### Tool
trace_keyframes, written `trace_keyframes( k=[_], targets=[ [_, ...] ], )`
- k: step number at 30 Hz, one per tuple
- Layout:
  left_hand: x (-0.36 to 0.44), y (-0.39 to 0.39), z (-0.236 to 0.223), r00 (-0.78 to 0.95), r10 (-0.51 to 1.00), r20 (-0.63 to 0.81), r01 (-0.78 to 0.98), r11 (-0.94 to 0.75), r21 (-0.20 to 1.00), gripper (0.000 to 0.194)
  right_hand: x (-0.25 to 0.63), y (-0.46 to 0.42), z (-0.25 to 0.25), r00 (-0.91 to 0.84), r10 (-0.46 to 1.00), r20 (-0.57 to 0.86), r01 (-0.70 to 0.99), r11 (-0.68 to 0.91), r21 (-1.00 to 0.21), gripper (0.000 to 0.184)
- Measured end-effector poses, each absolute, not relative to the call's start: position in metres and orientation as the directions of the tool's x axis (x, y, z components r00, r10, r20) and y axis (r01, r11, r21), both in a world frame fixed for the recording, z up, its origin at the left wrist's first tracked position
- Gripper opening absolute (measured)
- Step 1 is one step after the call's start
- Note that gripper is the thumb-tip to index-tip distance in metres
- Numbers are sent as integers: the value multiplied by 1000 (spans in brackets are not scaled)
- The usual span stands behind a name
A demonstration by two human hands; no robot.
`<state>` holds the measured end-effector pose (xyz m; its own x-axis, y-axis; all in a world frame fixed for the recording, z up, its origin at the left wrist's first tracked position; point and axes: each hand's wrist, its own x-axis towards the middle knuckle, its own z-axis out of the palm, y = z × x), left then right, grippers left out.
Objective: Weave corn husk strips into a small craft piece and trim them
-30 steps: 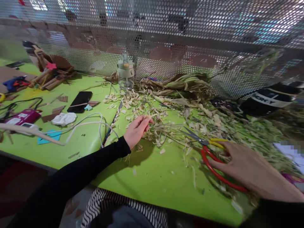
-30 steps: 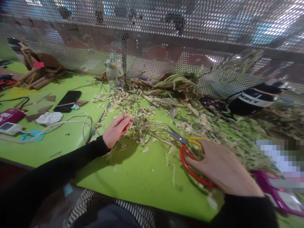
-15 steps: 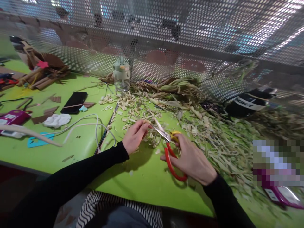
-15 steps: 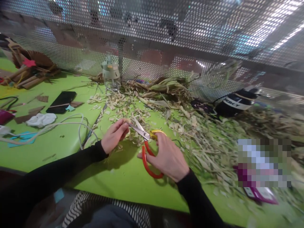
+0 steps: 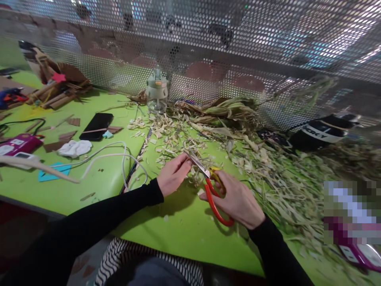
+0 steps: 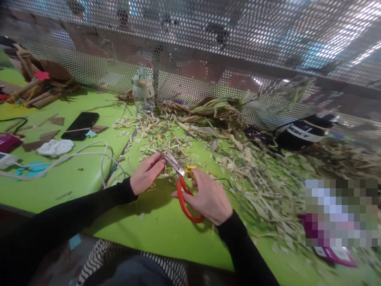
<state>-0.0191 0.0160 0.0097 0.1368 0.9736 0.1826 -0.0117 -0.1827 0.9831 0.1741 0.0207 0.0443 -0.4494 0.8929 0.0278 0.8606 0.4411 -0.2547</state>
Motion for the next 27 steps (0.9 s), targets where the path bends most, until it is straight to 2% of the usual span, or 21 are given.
trace_keyframes(
  k=[13, 16, 19, 21, 24, 27],
  targets=[
    [-20, 16, 12, 164, 977, 139, -54, -132, 990, 24, 178, 19, 49, -493, 868, 55, 807, 480, -344, 38],
    [-20, 17, 12, 171, 977, 126, -110, -108, 988, 27, 179, 19, 48, -497, 866, 62, 785, 479, -393, 41],
    [-19, 17, 13, 180, 982, 59, -221, -18, 975, 27, 183, 23, 44, -443, 896, 37, 801, 414, -433, 43],
    [-19, 19, 12, 200, 980, 13, -303, 50, 952, 25, 187, 29, 40, -351, 936, -9, 857, 318, -406, 42],
    [-17, 24, 9, 236, 971, -25, -458, 134, 879, 19, 197, 39, 34, -218, 973, -76, 937, 187, -294, 37],
    [-16, 28, 7, 194, 976, -97, -579, 194, 792, 18, 204, 45, 32, -224, 974, 27, 955, 225, -195, 38]
  ],
)
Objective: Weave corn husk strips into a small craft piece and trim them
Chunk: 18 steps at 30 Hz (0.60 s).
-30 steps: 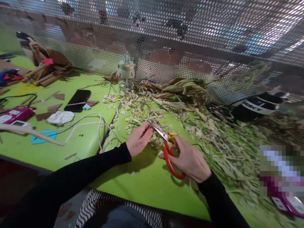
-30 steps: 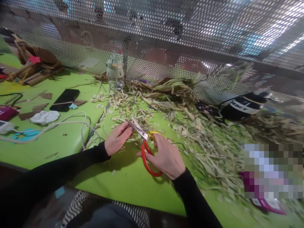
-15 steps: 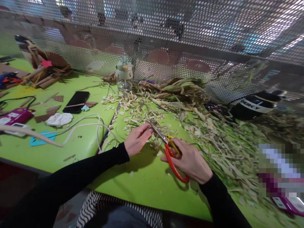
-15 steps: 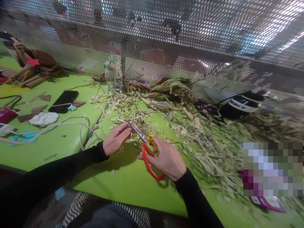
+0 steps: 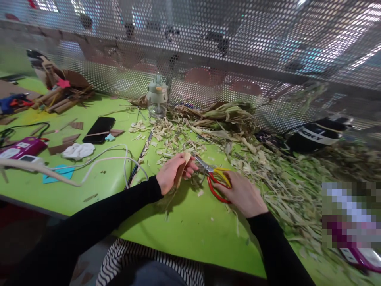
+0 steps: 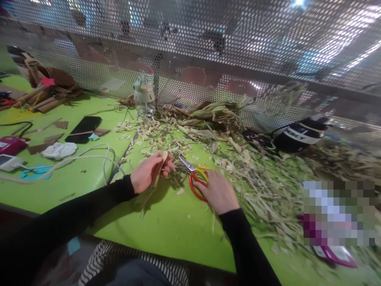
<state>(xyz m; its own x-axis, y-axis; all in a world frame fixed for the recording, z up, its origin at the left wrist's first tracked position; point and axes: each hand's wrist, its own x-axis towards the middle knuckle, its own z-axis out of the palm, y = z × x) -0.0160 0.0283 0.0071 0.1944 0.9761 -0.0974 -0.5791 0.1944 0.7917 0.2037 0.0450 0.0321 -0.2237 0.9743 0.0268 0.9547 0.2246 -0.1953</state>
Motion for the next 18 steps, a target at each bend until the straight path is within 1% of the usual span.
trace_keyframes(
  k=[1, 2, 3, 4, 6, 7, 10, 12, 14, 17, 18],
  targets=[
    [-15, 29, 7, 175, 977, -118, -600, 201, 774, 18, 202, 45, 33, -236, 966, 105, 949, 252, -189, 39],
    [-15, 29, 8, 164, 978, -126, -612, 201, 765, 18, 199, 43, 35, -247, 954, 170, 936, 280, -211, 41],
    [-14, 28, 8, 155, 980, -121, -617, 192, 763, 18, 192, 40, 36, -258, 944, 205, 915, 307, -262, 42],
    [-13, 27, 9, 146, 983, -111, -619, 178, 765, 17, 183, 37, 37, -281, 941, 190, 879, 332, -343, 43],
    [-11, 25, 8, 132, 988, -79, -622, 145, 769, 13, 162, 32, 37, -425, 905, 20, 756, 367, -542, 39],
    [-10, 23, 8, 129, 989, -66, -627, 133, 768, 12, 152, 30, 35, -471, 882, -11, 715, 374, -591, 37],
    [-9, 21, 5, 158, 986, -56, -618, 143, 773, 13, 134, 31, 28, -448, 891, 69, 611, 362, -703, 27],
    [-10, 21, 4, 192, 976, -105, -540, 194, 819, 15, 134, 35, 24, -376, 921, 102, 545, 308, -780, 26],
    [-11, 20, 4, 229, 957, -180, -402, 261, 878, 15, 141, 37, 23, -297, 951, 84, 491, 227, -841, 26],
    [-11, 17, 6, 281, 930, -236, -218, 301, 928, 3, 150, 37, 23, -241, 969, 55, 445, 161, -881, 24],
    [-10, 15, 7, 298, 925, -237, -178, 297, 938, 5, 152, 36, 23, -242, 969, 51, 441, 157, -884, 22]
  ],
)
